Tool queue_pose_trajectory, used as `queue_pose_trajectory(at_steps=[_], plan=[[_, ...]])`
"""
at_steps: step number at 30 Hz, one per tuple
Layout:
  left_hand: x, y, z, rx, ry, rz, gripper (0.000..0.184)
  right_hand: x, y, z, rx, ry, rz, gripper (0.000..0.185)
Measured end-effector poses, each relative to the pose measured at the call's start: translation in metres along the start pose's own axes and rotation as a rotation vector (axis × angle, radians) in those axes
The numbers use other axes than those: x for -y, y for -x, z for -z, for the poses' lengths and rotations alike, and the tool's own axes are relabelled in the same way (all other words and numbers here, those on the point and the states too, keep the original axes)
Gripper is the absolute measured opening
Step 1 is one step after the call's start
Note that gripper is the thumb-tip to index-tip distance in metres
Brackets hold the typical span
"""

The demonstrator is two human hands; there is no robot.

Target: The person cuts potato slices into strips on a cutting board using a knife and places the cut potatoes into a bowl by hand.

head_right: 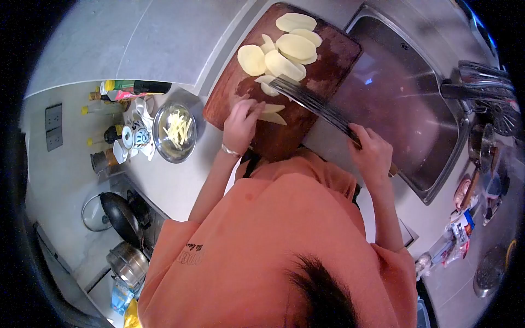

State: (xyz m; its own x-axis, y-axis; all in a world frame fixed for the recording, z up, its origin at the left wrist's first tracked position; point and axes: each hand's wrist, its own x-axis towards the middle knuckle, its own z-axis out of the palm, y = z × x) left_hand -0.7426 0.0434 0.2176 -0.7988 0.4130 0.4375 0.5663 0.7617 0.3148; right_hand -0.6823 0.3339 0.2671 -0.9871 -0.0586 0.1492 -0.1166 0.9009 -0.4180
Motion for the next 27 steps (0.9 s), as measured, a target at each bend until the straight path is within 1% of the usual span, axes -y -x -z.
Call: queue_pose_trajectory(at_steps=[2,6,7,9,10,12,16,18,19,21,22,23,25,26,27], plan=[[0.003,-0.006,-0.010,0.032,-0.004,0.004,0.021,0.002,0.000,-0.003,-0.023,-0.090,-0.020,0.023],[0.008,-0.005,-0.020,0.115,0.010,-0.005,0.021,0.004,-0.002,0.000,-0.020,-0.058,-0.025,0.021],[0.007,-0.006,-0.020,0.114,0.010,-0.009,0.021,0.004,-0.002,0.001,-0.007,-0.062,-0.040,0.020],[0.002,-0.005,-0.015,0.023,-0.010,-0.012,0.024,0.004,-0.002,0.001,0.005,-0.066,-0.055,0.020],[-0.001,-0.001,-0.017,0.023,-0.010,-0.014,0.024,0.003,-0.002,0.000,0.002,-0.071,-0.047,0.020],[-0.011,0.010,-0.023,0.106,0.026,-0.022,0.026,0.004,-0.002,-0.001,0.000,-0.078,-0.038,0.020],[-0.024,0.011,-0.022,0.101,-0.010,-0.010,0.027,0.006,-0.002,-0.003,0.033,-0.080,-0.023,0.021],[-0.022,0.011,-0.016,0.197,0.053,0.072,0.030,0.008,-0.001,-0.004,0.028,-0.077,-0.006,0.021],[-0.018,0.011,-0.015,0.190,0.053,0.068,0.030,0.009,-0.002,-0.003,0.043,-0.093,-0.017,0.021],[-0.009,0.012,-0.011,0.263,0.035,0.100,0.030,0.011,-0.002,-0.001,0.053,-0.107,-0.030,0.021],[-0.007,0.009,-0.006,0.259,0.053,0.119,0.026,0.012,-0.002,-0.001,0.053,-0.098,-0.036,0.021],[-0.005,0.003,-0.002,0.247,0.050,0.112,0.026,0.012,-0.004,-0.002,0.047,-0.088,-0.038,0.021],[-0.003,-0.006,0.006,0.496,0.155,0.306,0.021,0.013,-0.006,-0.001,0.036,-0.089,-0.036,0.021],[-0.004,-0.007,0.005,0.488,0.223,0.371,0.020,0.013,-0.006,0.000,0.043,-0.096,-0.041,0.021],[-0.003,-0.006,0.003,0.473,0.219,0.366,0.020,0.013,-0.007,0.000,0.031,-0.093,-0.030,0.021]])
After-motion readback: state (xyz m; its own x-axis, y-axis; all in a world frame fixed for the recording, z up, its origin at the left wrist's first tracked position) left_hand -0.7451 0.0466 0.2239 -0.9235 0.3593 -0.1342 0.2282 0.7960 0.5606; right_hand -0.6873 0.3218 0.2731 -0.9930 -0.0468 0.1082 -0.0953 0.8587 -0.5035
